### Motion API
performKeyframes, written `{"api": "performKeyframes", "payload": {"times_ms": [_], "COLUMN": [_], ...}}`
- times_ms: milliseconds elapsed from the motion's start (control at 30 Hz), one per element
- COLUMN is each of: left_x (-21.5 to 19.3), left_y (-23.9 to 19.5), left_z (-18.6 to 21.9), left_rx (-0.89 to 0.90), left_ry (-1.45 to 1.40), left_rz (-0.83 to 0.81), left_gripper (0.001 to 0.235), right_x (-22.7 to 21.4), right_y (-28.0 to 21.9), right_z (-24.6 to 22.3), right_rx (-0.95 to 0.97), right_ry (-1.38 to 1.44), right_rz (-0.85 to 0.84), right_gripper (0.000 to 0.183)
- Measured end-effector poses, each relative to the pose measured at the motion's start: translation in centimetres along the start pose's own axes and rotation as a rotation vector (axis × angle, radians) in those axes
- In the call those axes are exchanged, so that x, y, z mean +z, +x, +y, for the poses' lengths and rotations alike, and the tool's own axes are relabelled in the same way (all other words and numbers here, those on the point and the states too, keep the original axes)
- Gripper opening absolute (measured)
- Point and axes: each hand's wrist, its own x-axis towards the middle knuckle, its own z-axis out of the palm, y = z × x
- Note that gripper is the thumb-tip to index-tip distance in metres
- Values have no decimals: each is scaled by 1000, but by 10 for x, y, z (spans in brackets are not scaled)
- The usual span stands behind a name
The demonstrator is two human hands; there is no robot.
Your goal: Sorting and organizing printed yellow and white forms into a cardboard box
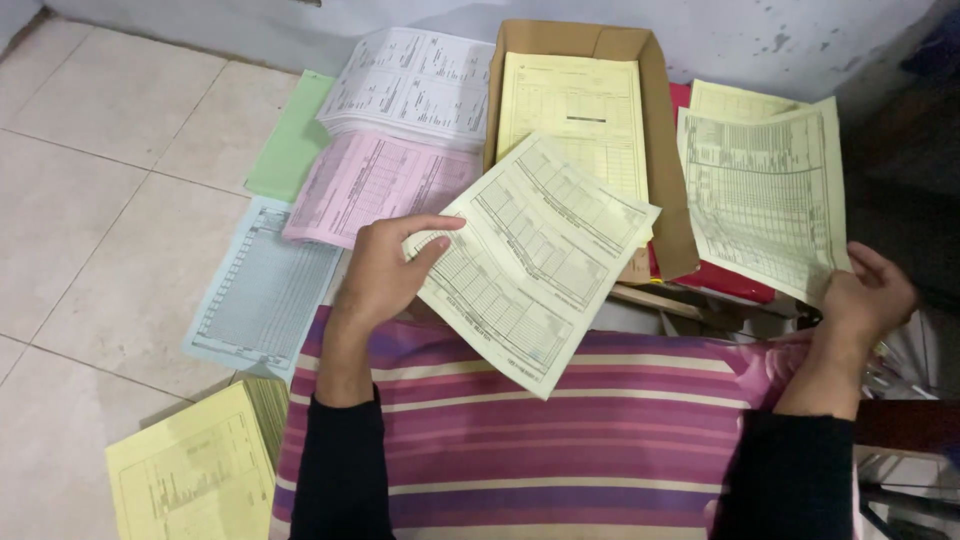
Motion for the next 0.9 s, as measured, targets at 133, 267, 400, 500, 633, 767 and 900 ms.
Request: {"api": "performKeyframes", "payload": {"times_ms": [133,267,400,500,633,767,900], "left_x": [-15,-29,-39,-38,-37,-46,-57], "left_y": [-4,-13,-24,-27,-33,-43,-47], "left_z": [-12,-12,9,10,15,26,24], "left_rx": [31,116,119,302,467,589,615], "left_ry": [-30,-49,-44,122,247,240,105], "left_rz": [-35,-47,-25,-17,-14,-43,-68], "left_gripper": [25,24,25,29,41,47,52], "right_x": [1,4,-2,12,49,82,112], "right_y": [24,27,-15,-100,-167,-183,-164], "right_z": [41,48,-9,-137,-240,-269,-240], "right_rx": [-28,15,-620,-888,-766,-309,-309], "right_ry": [-54,-113,-635,-415,-131,132,449], "right_rz": [61,92,254,101,-500,-946,-1081], "right_gripper": [51,50,51,40,47,101,94]}}
